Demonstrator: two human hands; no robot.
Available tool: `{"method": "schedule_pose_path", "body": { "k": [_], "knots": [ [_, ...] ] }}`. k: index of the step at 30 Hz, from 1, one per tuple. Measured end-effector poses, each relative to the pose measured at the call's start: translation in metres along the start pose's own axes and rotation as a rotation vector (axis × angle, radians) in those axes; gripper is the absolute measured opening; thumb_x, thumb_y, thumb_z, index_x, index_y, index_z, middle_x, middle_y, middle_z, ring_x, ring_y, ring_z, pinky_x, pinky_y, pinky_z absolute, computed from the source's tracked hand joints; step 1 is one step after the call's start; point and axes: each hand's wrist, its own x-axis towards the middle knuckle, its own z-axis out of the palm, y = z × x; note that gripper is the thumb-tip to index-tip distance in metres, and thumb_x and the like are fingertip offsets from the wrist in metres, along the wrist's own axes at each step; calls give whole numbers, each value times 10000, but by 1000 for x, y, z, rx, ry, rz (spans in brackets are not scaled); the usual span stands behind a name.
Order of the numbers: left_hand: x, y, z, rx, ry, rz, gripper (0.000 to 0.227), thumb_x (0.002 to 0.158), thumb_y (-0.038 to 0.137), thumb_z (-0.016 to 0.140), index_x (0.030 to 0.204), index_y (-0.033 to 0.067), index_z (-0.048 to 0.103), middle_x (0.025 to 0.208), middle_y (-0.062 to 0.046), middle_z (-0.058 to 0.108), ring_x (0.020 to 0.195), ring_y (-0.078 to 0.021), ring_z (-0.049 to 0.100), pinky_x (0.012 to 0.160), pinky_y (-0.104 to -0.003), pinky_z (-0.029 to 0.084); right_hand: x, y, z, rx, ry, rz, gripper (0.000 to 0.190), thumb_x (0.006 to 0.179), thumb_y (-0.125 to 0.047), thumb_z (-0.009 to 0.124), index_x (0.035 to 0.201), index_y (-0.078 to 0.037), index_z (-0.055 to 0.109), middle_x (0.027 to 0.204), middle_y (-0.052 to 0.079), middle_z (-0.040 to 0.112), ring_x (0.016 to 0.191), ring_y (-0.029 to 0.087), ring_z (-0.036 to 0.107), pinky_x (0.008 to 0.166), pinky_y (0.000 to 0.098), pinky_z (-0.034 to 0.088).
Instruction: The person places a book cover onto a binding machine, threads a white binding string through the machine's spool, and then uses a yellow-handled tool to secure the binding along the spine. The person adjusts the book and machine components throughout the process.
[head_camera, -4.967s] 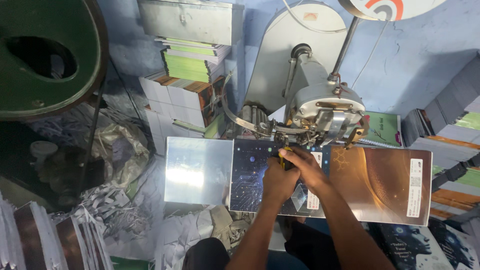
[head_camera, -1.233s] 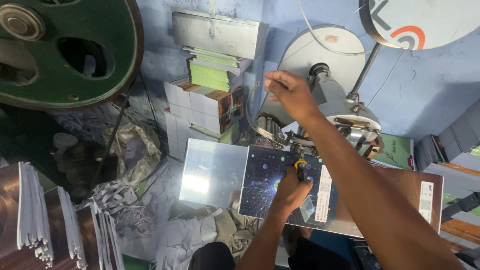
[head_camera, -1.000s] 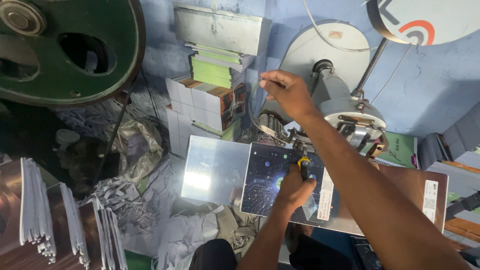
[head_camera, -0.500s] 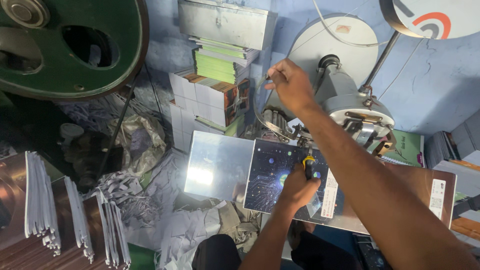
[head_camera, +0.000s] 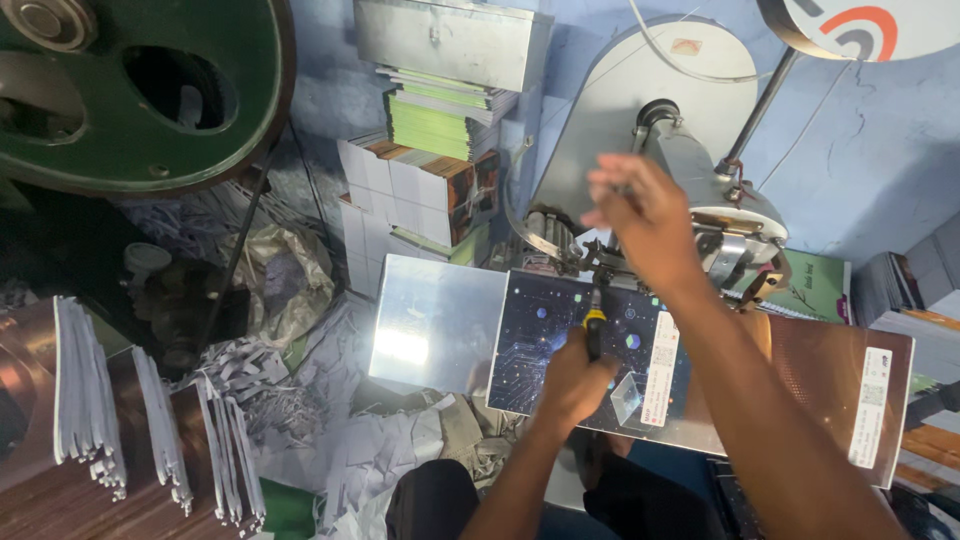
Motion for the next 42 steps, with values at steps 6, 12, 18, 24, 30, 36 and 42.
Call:
{"method": "schedule_pose_path", "body": {
  "k": [6, 12, 18, 24, 30, 36, 42],
  "knots": [
    [11, -6, -7, -42, 102, 0, 510, 781, 256, 643, 1213, -13, 603, 1032, -260, 733, 989, -408, 731, 872, -455, 547, -103, 23, -12, 21, 217, -31, 298, 1030, 27, 502, 1314, -4, 589, 1114, 126, 731, 730, 145, 699, 635, 255, 543],
    [27, -11, -4, -23, 90, -6, 573, 735, 302, 646, 1215, -9, 603, 1010, -272, 732, 987, -429, 710, 876, -467, 525, -151, 63, -5, 82, 284, 206, 274, 993, 2, 561, 1259, -11, 627, 1076, 116, 738, 690, 134, 688, 630, 239, 533],
    [28, -12, -5, -2, 68, -20, 523, 733, 299, 644, 1145, -22, 621, 969, -268, 734, 959, -424, 719, 859, -466, 529, -165, 84, -2, 54, 326, 291, 260, 992, -44, 593, 1243, -4, 645, 1055, 108, 741, 695, 133, 695, 625, 247, 534],
    [24, -6, -8, -31, 90, 27, 532, 721, 257, 637, 1165, -35, 610, 927, -259, 725, 895, -402, 714, 816, -453, 540, -169, 99, 4, 86, 354, 329, 245, 993, -94, 623, 1213, 3, 666, 1026, 102, 730, 741, 140, 700, 641, 258, 544],
    [23, -4, -8, -60, 43, 2, 505, 736, 258, 612, 1159, -17, 608, 904, -240, 737, 878, -391, 741, 801, -452, 546, -164, 108, 9, 141, 359, 404, 308, 980, -216, 670, 1171, 24, 695, 1012, 121, 730, 862, 179, 723, 711, 300, 602],
    [25, -9, -5, -24, 63, 48, 495, 761, 300, 625, 1141, -17, 638, 945, -248, 738, 927, -401, 728, 833, -458, 541, -154, 109, 12, 290, 253, 497, 496, 952, -348, 667, 1212, 74, 656, 1122, 176, 696, 1026, 242, 722, 871, 357, 631],
    [29, -10, -6, -15, 95, 71, 519, 757, 327, 618, 1175, 21, 649, 1067, -243, 721, 1025, -432, 686, 883, -470, 515, -142, 109, 15, 267, 220, 673, 628, 905, -475, 671, 1252, 47, 641, 1157, 179, 703, 1061, 270, 710, 936, 400, 587]
  ]
}}
